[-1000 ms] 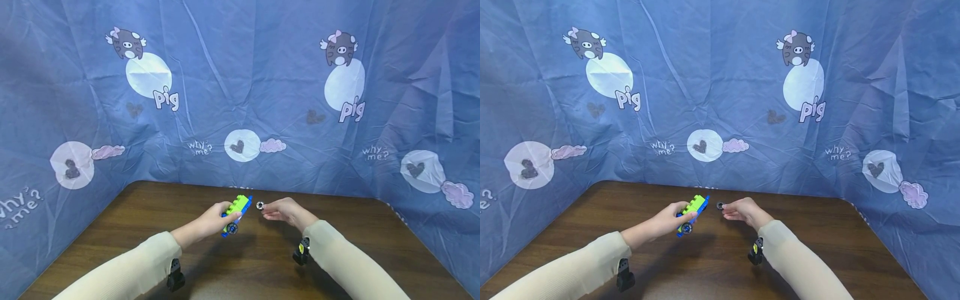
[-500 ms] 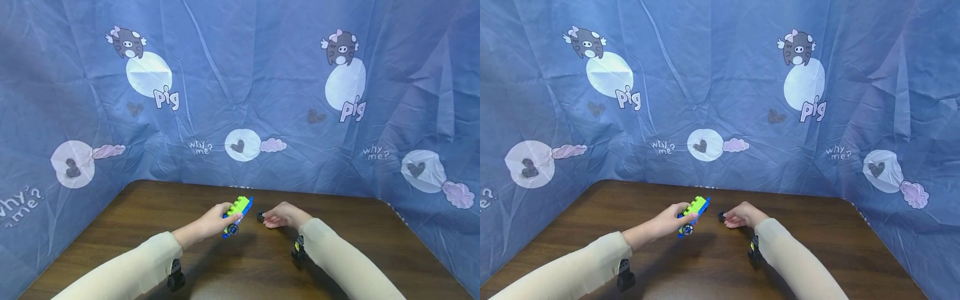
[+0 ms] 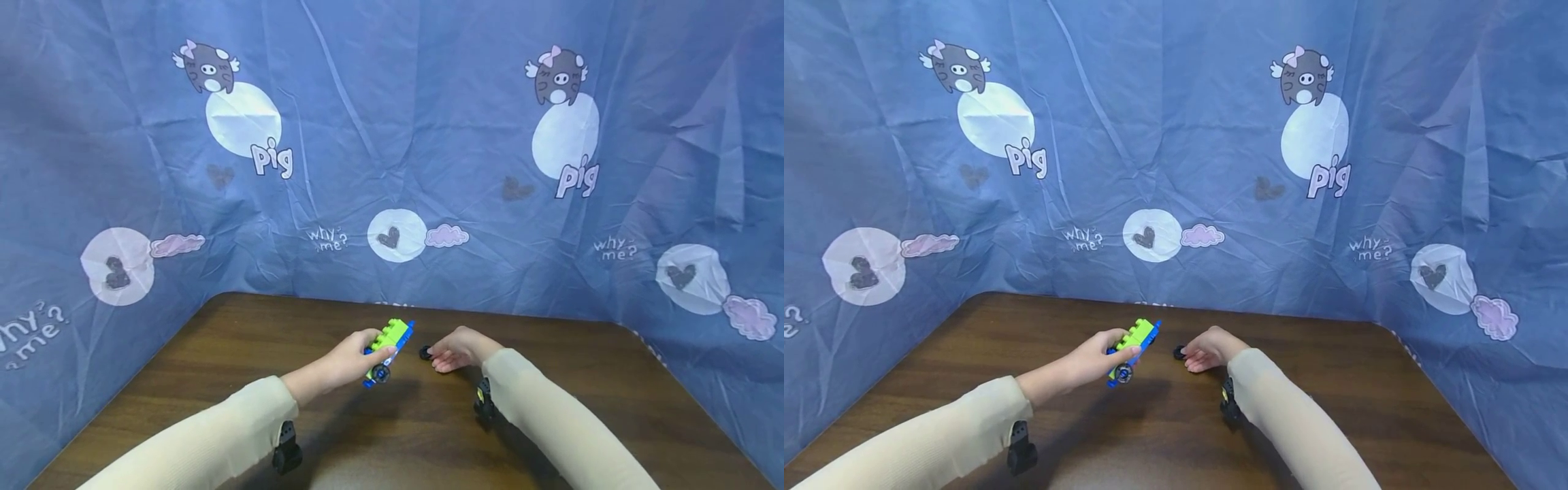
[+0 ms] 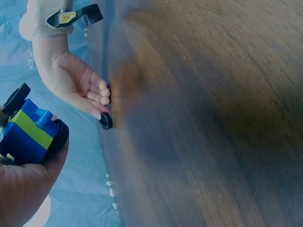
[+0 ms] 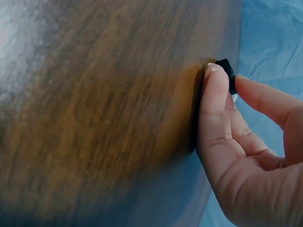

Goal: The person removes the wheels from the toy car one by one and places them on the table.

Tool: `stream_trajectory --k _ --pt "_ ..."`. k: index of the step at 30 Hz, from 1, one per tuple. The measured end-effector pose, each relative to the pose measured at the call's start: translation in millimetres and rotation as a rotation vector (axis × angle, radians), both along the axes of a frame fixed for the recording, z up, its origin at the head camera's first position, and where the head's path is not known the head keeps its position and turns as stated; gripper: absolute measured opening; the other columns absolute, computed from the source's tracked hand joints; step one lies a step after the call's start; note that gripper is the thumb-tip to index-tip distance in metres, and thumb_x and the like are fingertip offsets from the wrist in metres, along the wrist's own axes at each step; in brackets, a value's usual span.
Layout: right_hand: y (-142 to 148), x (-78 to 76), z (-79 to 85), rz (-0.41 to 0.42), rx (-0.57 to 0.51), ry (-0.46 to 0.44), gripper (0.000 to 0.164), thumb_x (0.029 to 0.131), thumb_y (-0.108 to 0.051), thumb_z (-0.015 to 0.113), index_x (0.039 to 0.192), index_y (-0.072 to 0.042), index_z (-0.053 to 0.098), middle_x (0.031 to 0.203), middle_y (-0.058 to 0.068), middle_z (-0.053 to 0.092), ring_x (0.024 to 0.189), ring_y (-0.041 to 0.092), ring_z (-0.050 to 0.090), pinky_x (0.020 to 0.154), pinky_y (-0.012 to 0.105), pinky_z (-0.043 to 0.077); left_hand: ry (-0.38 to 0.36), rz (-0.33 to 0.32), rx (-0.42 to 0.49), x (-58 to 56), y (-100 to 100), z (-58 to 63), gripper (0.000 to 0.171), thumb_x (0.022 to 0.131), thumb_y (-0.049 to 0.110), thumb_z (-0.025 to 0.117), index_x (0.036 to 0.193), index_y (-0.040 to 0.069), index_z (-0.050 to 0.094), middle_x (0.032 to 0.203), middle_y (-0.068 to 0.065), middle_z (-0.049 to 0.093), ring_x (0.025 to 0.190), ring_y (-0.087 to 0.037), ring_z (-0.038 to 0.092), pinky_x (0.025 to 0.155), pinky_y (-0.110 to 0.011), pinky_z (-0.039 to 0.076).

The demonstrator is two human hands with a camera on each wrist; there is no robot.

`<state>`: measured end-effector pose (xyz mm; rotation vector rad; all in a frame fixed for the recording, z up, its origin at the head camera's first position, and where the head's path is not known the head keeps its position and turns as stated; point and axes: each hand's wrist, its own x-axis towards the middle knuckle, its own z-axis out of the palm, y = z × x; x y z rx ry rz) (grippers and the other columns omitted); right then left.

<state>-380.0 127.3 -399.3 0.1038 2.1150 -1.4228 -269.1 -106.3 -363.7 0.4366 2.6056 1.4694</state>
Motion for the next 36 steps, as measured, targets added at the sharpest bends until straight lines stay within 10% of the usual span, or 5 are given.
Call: stream_trajectory --k 25,36 --pt "5 -0.3 -2.9 -0.006 -0.002 0.001 0.021 0.09 -0.008 0.067 0.099 0.01 0.067 0.071 0.01 0.068 0.057 0.012 0.065 0.06 0.025 0.057 -0.076 -0.029 0.023 1.8 -1 -4.0 0.05 0.098 0.037 0.057 0.128 -0.003 0.051 0.1 -0.01 0.063 0.085 -0.016 0.063 0.071 -0.032 0.054" --pt "14 11.4 -8.1 0.023 -0.11 0.112 0.027 0.093 -0.005 0.061 0.109 0.017 0.062 0.072 0.01 0.069 0.059 0.012 0.066 0.062 0.025 0.057 -0.304 -0.051 0.202 -0.5 -8 -1.5 0.056 0.1 0.026 0.048 0.144 -0.005 0.033 0.119 -0.019 0.06 0.102 -0.022 0.062 0.092 -0.044 0.049"
